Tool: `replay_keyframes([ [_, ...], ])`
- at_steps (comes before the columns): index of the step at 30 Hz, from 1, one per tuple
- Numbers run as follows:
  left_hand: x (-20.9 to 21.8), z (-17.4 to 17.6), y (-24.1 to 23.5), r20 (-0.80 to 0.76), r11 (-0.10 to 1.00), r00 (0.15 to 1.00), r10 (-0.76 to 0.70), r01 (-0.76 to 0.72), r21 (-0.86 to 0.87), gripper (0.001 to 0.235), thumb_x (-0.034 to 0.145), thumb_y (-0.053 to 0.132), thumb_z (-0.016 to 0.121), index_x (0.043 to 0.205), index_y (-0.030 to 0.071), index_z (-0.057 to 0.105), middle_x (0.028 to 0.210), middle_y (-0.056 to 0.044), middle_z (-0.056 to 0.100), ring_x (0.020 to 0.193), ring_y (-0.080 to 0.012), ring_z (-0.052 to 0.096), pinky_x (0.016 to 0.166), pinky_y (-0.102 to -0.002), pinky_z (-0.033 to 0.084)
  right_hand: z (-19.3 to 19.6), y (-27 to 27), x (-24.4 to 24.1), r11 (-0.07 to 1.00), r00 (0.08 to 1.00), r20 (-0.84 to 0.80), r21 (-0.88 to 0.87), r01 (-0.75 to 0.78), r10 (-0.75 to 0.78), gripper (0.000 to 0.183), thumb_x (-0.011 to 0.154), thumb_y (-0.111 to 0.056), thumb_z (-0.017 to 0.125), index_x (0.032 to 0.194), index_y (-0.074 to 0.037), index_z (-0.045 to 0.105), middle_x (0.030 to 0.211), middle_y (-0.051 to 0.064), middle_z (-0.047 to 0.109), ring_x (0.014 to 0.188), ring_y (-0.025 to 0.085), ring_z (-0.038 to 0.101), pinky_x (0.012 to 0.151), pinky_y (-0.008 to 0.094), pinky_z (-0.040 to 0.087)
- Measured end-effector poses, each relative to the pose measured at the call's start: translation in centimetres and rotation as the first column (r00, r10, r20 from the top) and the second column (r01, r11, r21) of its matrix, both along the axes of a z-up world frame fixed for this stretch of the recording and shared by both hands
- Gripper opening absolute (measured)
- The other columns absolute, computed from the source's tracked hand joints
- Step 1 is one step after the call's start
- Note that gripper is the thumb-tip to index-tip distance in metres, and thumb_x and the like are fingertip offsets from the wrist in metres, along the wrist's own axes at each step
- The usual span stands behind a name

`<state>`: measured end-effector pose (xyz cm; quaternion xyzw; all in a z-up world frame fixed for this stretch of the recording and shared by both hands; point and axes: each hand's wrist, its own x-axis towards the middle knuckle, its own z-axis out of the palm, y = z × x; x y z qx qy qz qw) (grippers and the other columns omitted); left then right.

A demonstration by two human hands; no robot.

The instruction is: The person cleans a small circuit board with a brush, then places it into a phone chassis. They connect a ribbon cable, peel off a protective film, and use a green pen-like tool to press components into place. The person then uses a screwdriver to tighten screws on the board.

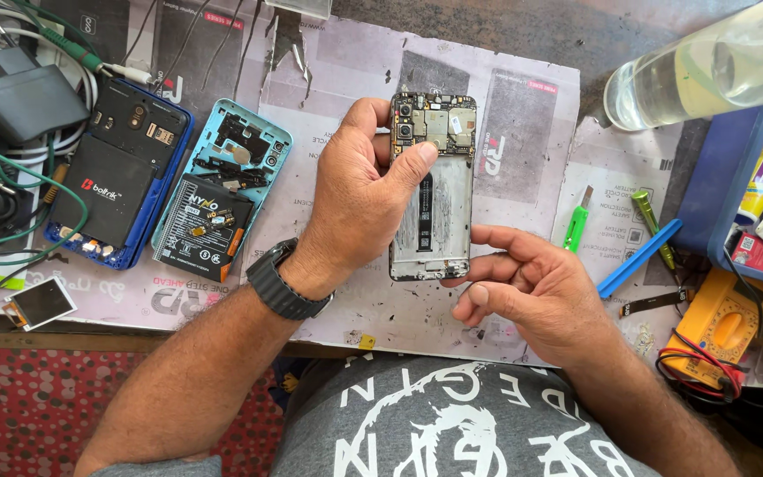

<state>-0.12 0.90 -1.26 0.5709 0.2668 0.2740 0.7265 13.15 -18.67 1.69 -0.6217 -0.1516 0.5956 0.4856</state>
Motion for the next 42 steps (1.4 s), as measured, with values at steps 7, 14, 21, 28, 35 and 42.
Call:
replay_keyframes([
  [7, 0.2, 0.4, -0.4, -0.214, 0.981, 0.975, -0.058, 0.096, 0.169, 0.025, 0.097, 0.012, 0.068, 0.115, 0.0, 0.056, 0.07, -0.002, 0.068, 0.057, -0.0045, 0.056, 0.048, -0.025, 0.044, 3.6, -1.0, 1.2, 0.981, 0.598, 0.791, -0.011, -0.192, 0.126, 0.049, 0.083, -0.008, 0.079, 0.129, 0.0, 0.063, 0.093, 0.007, 0.076, 0.069, 0.01, 0.069, 0.059, 0.024, 0.058],
  [14, 0.4, 1.2, -1.4, -0.356, 0.923, 0.934, -0.032, 0.164, 0.347, 0.044, 0.091, 0.012, 0.067, 0.129, -0.004, 0.049, 0.061, -0.011, 0.066, 0.052, -0.0203, 0.066, 0.049, -0.035, 0.049, 5.2, -1.6, 2.4, 0.98, 0.463, 0.868, -0.114, -0.16, 0.177, 0.046, 0.078, -0.009, 0.083, 0.122, -0.002, 0.069, 0.087, 0.004, 0.073, 0.059, 0.008, 0.061, 0.053, 0.024, 0.052],
  [21, 0.2, 2.1, -2.0, -0.49, 0.735, 0.867, 0.088, 0.275, 0.619, 0.067, 0.087, 0.023, 0.073, 0.139, -0.007, 0.043, 0.063, -0.017, 0.067, 0.058, -0.038, 0.067, 0.056, -0.05, 0.053, 5.8, -1.1, 2.4, 0.977, 0.4, 0.9, -0.106, -0.184, 0.173, 0.048, 0.075, -0.014, 0.085, 0.119, -0.003, 0.07, 0.083, 0.003, 0.073, 0.058, 0.009, 0.061, 0.053, 0.026, 0.052],
  [28, 0.1, 3.0, -2.5, -0.633, 0.648, 0.772, 0.056, 0.454, 0.611, 0.069, 0.088, 0.032, 0.073, 0.137, -0.008, 0.044, 0.065, -0.016, 0.069, 0.059, -0.0355, 0.07, 0.053, -0.047, 0.056, 6.3, 0.8, 1.8, 0.974, 0.4, 0.889, -0.18, -0.141, 0.222, 0.048, 0.074, -0.018, 0.084, 0.119, -0.005, 0.071, 0.085, 0.004, 0.073, 0.055, 0.012, 0.062, 0.05, 0.028, 0.053],
  [35, -0.5, 4.1, -1.7, -0.647, 0.647, 0.762, 0.015, 0.486, 0.587, 0.066, 0.088, 0.036, 0.072, 0.135, -0.006, 0.049, 0.064, -0.014, 0.069, 0.056, -0.0305, 0.071, 0.049, -0.042, 0.056, 6.6, 2.7, 1.2, 0.958, 0.354, 0.891, -0.25, -0.142, 0.285, 0.042, 0.077, -0.019, 0.082, 0.117, -0.008, 0.072, 0.081, 0.005, 0.073, 0.057, 0.015, 0.063, 0.051, 0.031, 0.054],
  [42, -3.9, 6.3, 1.2, -0.201, 0.854, 0.977, 0.074, 0.042, 0.519, 0.035, 0.094, 0.022, 0.076, 0.122, 0.004, 0.066, 0.062, -0.002, 0.064, 0.05, -0.0126, 0.061, 0.049, -0.03, 0.046, 5.7, 2.4, 0.3, 0.951, 0.272, 0.935, -0.156, -0.267, 0.23, 0.014, 0.083, -0.014, 0.078, 0.095, -0.006, 0.076, 0.083, 0.007, 0.072, 0.062, 0.019, 0.067, 0.057, 0.032, 0.052],
])
